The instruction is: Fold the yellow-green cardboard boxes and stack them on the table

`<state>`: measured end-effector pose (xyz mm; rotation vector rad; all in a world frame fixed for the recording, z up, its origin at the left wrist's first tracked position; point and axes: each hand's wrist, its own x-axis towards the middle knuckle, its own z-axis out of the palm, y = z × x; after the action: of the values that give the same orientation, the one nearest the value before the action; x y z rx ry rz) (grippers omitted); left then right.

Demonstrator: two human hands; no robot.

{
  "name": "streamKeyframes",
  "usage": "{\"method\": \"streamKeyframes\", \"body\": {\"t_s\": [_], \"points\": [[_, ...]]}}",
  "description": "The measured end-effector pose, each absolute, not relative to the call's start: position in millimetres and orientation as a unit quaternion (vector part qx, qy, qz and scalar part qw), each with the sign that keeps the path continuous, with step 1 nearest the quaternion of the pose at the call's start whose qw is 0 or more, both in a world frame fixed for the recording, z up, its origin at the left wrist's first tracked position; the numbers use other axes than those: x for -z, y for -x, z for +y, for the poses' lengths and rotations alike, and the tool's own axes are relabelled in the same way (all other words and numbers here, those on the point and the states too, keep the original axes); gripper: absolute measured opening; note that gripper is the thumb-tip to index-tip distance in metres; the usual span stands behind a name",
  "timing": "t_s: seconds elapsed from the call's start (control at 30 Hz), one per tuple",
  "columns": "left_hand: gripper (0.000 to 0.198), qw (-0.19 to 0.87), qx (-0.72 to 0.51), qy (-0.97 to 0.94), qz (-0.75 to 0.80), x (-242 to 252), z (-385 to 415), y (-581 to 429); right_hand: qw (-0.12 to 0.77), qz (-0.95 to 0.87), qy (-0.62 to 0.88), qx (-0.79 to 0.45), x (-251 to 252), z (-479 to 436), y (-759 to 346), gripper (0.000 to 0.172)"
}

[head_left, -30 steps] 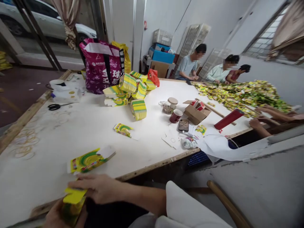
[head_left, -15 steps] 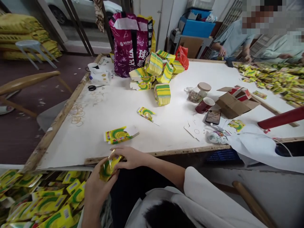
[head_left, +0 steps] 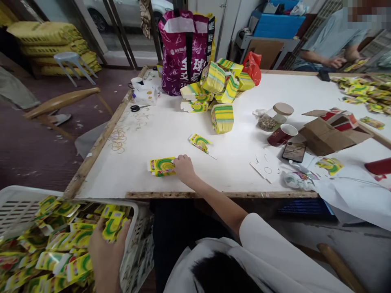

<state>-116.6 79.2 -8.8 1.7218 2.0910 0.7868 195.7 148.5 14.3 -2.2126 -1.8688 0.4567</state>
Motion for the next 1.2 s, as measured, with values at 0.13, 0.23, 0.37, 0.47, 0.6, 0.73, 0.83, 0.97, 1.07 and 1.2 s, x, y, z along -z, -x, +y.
{"method": "streamKeyframes", "body": {"t_s": [0.13, 0.23, 0.37, 0.47, 0.6, 0.73, 0.83, 0.97, 1.07, 1.2], "points": [[0.091, 0.256, -0.325, -0.608, 0.677, 20, 76, 95, 0.100, -0.619, 0.765, -0.150, -9, 149, -188, 0.031], [0.078, 0.318, -0.350, -0.605, 0.641, 20, 79, 77, 0.109, -0.612, 0.768, -0.153, -10, 151, -184, 0.031], [0.069, 0.373, -0.367, -0.598, 0.607, 16, 80, 65, 0.142, -0.604, 0.765, -0.175, -10, 153, -187, 0.034], [0.068, 0.462, -0.349, -0.583, 0.569, 18, 77, 59, 0.194, -0.605, 0.744, -0.207, -11, 150, -196, 0.028], [0.070, 0.563, -0.381, -0.537, 0.499, 18, 70, 37, 0.288, -0.607, 0.697, -0.253, -23, 129, -197, 0.016], [0.079, 0.617, -0.540, -0.396, 0.413, 7, 78, 6, 0.334, -0.670, 0.576, -0.329, -36, 96, -169, 0.016], [0.072, 0.582, -0.609, -0.334, 0.422, 1, 85, -8, 0.398, -0.646, 0.480, -0.441, -37, 79, -149, 0.022], [0.071, 0.532, -0.632, -0.360, 0.434, -6, 81, -16, 0.455, -0.558, 0.419, -0.554, -31, 76, -144, 0.032], [0.064, 0.546, -0.634, -0.328, 0.439, -15, 77, -18, 0.435, -0.538, 0.387, -0.610, -25, 75, -142, 0.045], [0.056, 0.589, -0.659, -0.259, 0.389, -22, 81, -16, 0.428, -0.521, 0.341, -0.655, -18, 66, -128, 0.058]]}}
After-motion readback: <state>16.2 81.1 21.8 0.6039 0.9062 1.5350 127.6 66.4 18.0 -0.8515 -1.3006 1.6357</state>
